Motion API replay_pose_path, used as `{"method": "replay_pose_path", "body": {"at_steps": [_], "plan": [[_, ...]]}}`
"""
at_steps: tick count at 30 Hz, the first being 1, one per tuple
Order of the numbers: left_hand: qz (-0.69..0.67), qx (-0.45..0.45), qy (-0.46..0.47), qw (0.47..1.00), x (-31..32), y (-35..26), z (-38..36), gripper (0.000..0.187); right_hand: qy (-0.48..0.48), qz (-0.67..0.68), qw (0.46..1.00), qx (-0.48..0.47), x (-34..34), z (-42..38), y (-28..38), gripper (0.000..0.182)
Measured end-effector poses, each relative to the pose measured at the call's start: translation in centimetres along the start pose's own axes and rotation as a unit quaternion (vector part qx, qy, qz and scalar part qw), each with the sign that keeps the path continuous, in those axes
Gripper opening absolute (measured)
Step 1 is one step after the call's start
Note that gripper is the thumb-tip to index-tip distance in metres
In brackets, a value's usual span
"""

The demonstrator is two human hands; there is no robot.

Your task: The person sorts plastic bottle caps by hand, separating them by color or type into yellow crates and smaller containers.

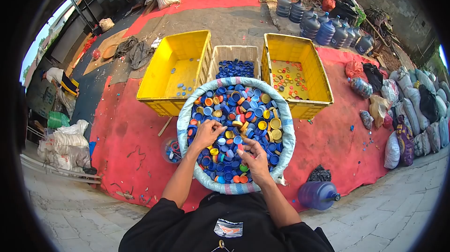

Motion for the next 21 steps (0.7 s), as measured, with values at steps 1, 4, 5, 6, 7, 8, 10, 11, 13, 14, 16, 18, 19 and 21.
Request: {"method": "replay_pose_path", "body": {"at_steps": [1, 4, 5, 6, 7, 8, 10, 11, 13, 14, 16, 18, 19, 21], "plan": [[-0.005, 0.006, -0.001, 1.0, -0.2, -0.4, -0.1, 0.031, 0.007, 0.032, 0.999, 0.014, 0.0, 0.1, -0.4, 0.046], [-0.013, 0.003, 0.002, 1.0, -0.4, -0.3, -0.1, 0.027, 0.035, 0.123, 0.991, 0.035, 0.2, 0.3, -1.2, 0.04], [-0.015, -0.001, 0.004, 1.0, -0.3, 0.0, -0.1, 0.026, 0.037, 0.142, 0.988, 0.045, 0.2, 0.3, -1.3, 0.039], [0.019, 0.017, -0.015, 1.0, -0.6, -0.3, -0.1, 0.024, 0.039, 0.162, 0.985, 0.054, 0.4, 0.3, -1.3, 0.037], [0.053, 0.034, -0.033, 0.997, -0.9, -0.6, -0.4, 0.021, 0.041, 0.182, 0.98, 0.064, 0.5, 0.3, -1.5, 0.036], [0.087, 0.05, -0.051, 0.994, -1.1, -0.8, -0.8, 0.019, 0.038, 0.18, 0.981, 0.065, 0.5, 0.2, -1.6, 0.035], [-0.001, 0.033, -0.084, 0.996, -1.2, 0.4, -1.0, 0.016, 0.034, 0.174, 0.982, 0.064, 0.5, 0.4, -1.8, 0.034], [-0.046, 0.024, -0.1, 0.994, -1.2, 1.0, -1.1, 0.015, 0.034, 0.176, 0.982, 0.062, 0.4, 0.3, -1.8, 0.033], [-0.015, 0.039, -0.104, 0.994, -2.5, -0.1, -1.6, 0.015, 0.036, 0.18, 0.981, 0.061, 0.5, 0.2, -1.9, 0.032], [-0.014, 0.028, -0.095, 0.995, -3.1, -0.8, -1.8, 0.016, 0.035, 0.181, 0.981, 0.062, 0.5, 0.2, -2.0, 0.031], [0.002, -0.004, -0.023, 1.0, -2.9, -0.6, -2.0, 0.018, 0.032, 0.182, 0.981, 0.064, 0.3, 0.1, -2.1, 0.031], [0.041, 0.049, -0.001, 0.998, -2.5, -1.3, -2.2, 0.02, 0.033, 0.184, 0.98, 0.065, 0.4, 0.1, -2.3, 0.031], [0.06, 0.074, 0.01, 0.995, -2.2, -1.7, -2.4, 0.021, 0.034, 0.185, 0.98, 0.066, 0.4, 0.1, -2.4, 0.031], [0.1, 0.059, 0.045, 0.992, -1.6, -1.5, -2.5, 0.022, 0.038, 0.178, 0.981, 0.066, 0.6, 0.2, -2.5, 0.03]]}}
Point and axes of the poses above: each hand's wrist, its own z-axis towards the middle knuckle, its own x-axis out of the palm, y = z × x, the point moved 10 cm from there along z, towards the middle knuckle, and after that the axes turned 6 degrees about x, right-handed, at the moved point
